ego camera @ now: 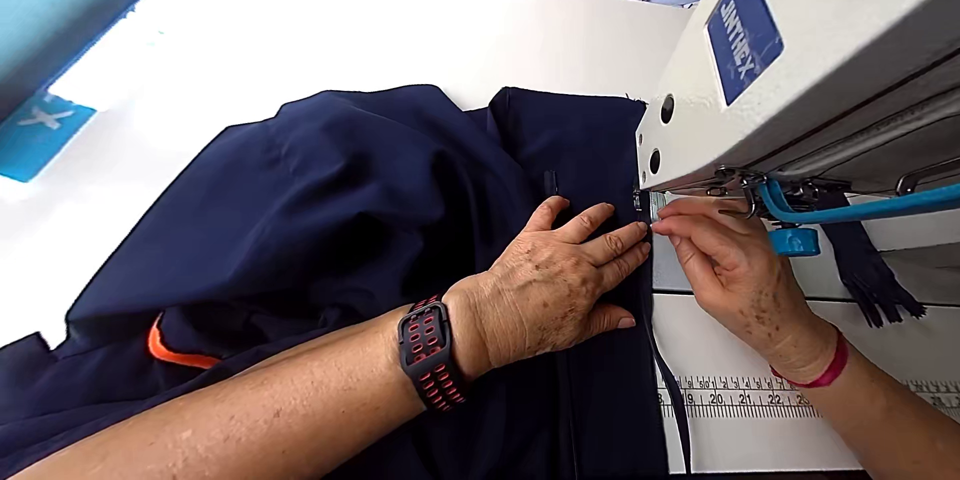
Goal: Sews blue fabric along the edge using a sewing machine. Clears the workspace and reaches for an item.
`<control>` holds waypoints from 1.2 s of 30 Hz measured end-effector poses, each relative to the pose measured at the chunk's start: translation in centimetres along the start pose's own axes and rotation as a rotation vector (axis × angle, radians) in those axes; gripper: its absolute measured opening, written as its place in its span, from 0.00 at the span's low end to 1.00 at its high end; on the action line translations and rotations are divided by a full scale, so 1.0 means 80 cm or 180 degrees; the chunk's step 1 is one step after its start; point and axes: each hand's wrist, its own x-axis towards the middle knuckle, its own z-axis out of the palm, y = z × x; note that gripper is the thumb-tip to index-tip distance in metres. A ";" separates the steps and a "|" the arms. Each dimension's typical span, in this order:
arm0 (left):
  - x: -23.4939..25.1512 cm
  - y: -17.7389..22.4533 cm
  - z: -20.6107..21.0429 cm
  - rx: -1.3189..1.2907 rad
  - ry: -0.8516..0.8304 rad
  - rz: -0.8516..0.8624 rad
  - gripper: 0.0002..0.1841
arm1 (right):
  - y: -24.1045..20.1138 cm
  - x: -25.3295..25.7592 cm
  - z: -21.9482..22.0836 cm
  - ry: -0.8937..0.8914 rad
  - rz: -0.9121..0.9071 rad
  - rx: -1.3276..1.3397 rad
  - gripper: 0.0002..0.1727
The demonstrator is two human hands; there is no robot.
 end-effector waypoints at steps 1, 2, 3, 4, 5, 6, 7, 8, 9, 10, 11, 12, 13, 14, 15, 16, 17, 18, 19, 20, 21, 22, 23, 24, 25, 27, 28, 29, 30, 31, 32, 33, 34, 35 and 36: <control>0.000 0.000 0.000 -0.0026 -0.0007 0.0001 0.33 | 0.003 -0.005 0.000 -0.0020 -0.0341 -0.0056 0.16; 0.000 -0.001 0.000 -0.0043 -0.0016 0.0002 0.33 | 0.008 -0.011 0.001 -0.0058 -0.0599 -0.0109 0.17; 0.000 -0.001 0.000 -0.0063 -0.0023 0.0002 0.33 | 0.013 -0.016 0.000 -0.0101 -0.0774 -0.0167 0.18; -0.001 -0.001 0.000 -0.0080 -0.0023 0.0001 0.33 | 0.018 -0.020 -0.001 -0.0156 -0.0882 -0.0224 0.20; -0.002 -0.001 0.001 -0.0084 -0.0029 -0.0004 0.33 | 0.021 -0.021 -0.002 -0.0194 -0.0942 -0.0270 0.20; -0.004 -0.001 0.000 -0.0083 -0.0047 -0.0010 0.33 | 0.022 -0.021 -0.002 -0.0212 -0.0985 -0.0289 0.21; -0.006 -0.001 -0.001 -0.0087 -0.0067 -0.0009 0.33 | 0.023 -0.020 -0.002 -0.0214 -0.1016 -0.0288 0.21; -0.009 -0.002 -0.002 -0.0068 -0.0072 -0.0004 0.33 | 0.023 -0.018 -0.001 -0.0217 -0.1031 -0.0273 0.21; -0.011 -0.003 -0.003 -0.0056 -0.0064 0.0000 0.34 | 0.023 -0.016 0.000 -0.0208 -0.1035 -0.0247 0.21; -0.014 -0.003 -0.003 -0.0053 -0.0049 -0.0002 0.34 | 0.022 -0.015 0.001 -0.0205 -0.1034 -0.0232 0.20; -0.015 -0.003 -0.003 -0.0053 -0.0045 -0.0003 0.34 | 0.022 -0.015 0.002 -0.0196 -0.1030 -0.0228 0.20; -0.016 -0.004 -0.003 -0.0053 -0.0038 -0.0002 0.35 | 0.021 -0.015 0.003 -0.0178 -0.1020 -0.0240 0.19; -0.015 -0.004 -0.002 -0.0052 -0.0026 -0.0004 0.35 | 0.020 -0.015 0.003 -0.0158 -0.1005 -0.0252 0.18; -0.014 -0.004 -0.002 -0.0034 -0.0018 -0.0008 0.35 | 0.020 -0.016 0.003 -0.0135 -0.0993 -0.0254 0.18; -0.013 -0.003 -0.002 0.0003 -0.0016 -0.0015 0.35 | 0.020 -0.017 0.003 -0.0115 -0.0991 -0.0248 0.18; -0.012 -0.003 -0.002 0.0030 -0.0011 -0.0020 0.35 | 0.020 -0.019 0.003 -0.0107 -0.0994 -0.0226 0.18; -0.011 -0.002 -0.002 0.0037 -0.0005 -0.0032 0.35 | 0.020 -0.020 0.003 -0.0109 -0.1007 -0.0191 0.18; -0.011 -0.001 -0.003 0.0036 -0.0001 -0.0047 0.35 | 0.020 -0.020 0.004 -0.0119 -0.1022 -0.0163 0.18; -0.011 -0.001 -0.002 0.0048 0.0002 -0.0056 0.35 | 0.021 -0.019 0.005 -0.0133 -0.1027 -0.0160 0.17; -0.011 0.000 -0.002 0.0069 0.0019 -0.0067 0.35 | 0.021 -0.018 0.006 -0.0148 -0.1012 -0.0149 0.17; -0.013 0.001 -0.001 0.0090 0.0042 -0.0084 0.35 | 0.021 -0.017 0.006 -0.0194 -0.0998 -0.0129 0.18; -0.014 0.002 0.000 0.0112 0.0060 -0.0107 0.35 | 0.020 -0.017 0.007 -0.0234 -0.0982 -0.0141 0.19; -0.015 0.003 0.000 0.0125 0.0073 -0.0127 0.35 | 0.019 -0.017 0.006 -0.0259 -0.0968 -0.0165 0.20; -0.015 0.004 0.001 0.0129 0.0078 -0.0141 0.36 | 0.018 -0.017 0.006 -0.0261 -0.0962 -0.0194 0.20; -0.014 0.004 0.002 0.0129 0.0077 -0.0163 0.36 | 0.017 -0.017 0.006 -0.0247 -0.0961 -0.0220 0.20; -0.009 0.003 0.003 0.0136 0.0081 -0.0211 0.36 | 0.019 -0.016 0.008 -0.0195 -0.0947 -0.0229 0.20; -0.007 0.002 0.003 0.0131 0.0072 -0.0222 0.36 | 0.019 -0.015 0.010 -0.0176 -0.0910 -0.0229 0.21; -0.004 0.002 0.002 0.0125 0.0071 -0.0230 0.36 | 0.021 -0.015 0.011 -0.0166 -0.0867 -0.0226 0.21; -0.002 0.001 0.002 0.0128 0.0073 -0.0236 0.36 | 0.022 -0.015 0.013 -0.0164 -0.0827 -0.0204 0.21; -0.001 0.000 0.002 0.0133 0.0067 -0.0248 0.36 | 0.023 -0.015 0.014 -0.0155 -0.0794 -0.0186 0.21; 0.000 0.000 0.002 0.0124 0.0061 -0.0255 0.36 | 0.023 -0.015 0.014 -0.0147 -0.0774 -0.0176 0.21; 0.000 -0.001 0.002 0.0109 0.0063 -0.0245 0.36 | 0.024 -0.015 0.014 -0.0144 -0.0759 -0.0157 0.21; 0.001 -0.002 0.002 0.0093 0.0057 -0.0232 0.36 | 0.023 -0.014 0.014 -0.0144 -0.0738 -0.0153 0.21; 0.001 -0.004 0.001 0.0084 0.0056 -0.0212 0.36 | 0.023 -0.014 0.014 -0.0141 -0.0725 -0.0151 0.21; 0.002 -0.005 0.001 0.0070 0.0061 -0.0191 0.36 | 0.023 -0.014 0.014 -0.0132 -0.0728 -0.0171 0.21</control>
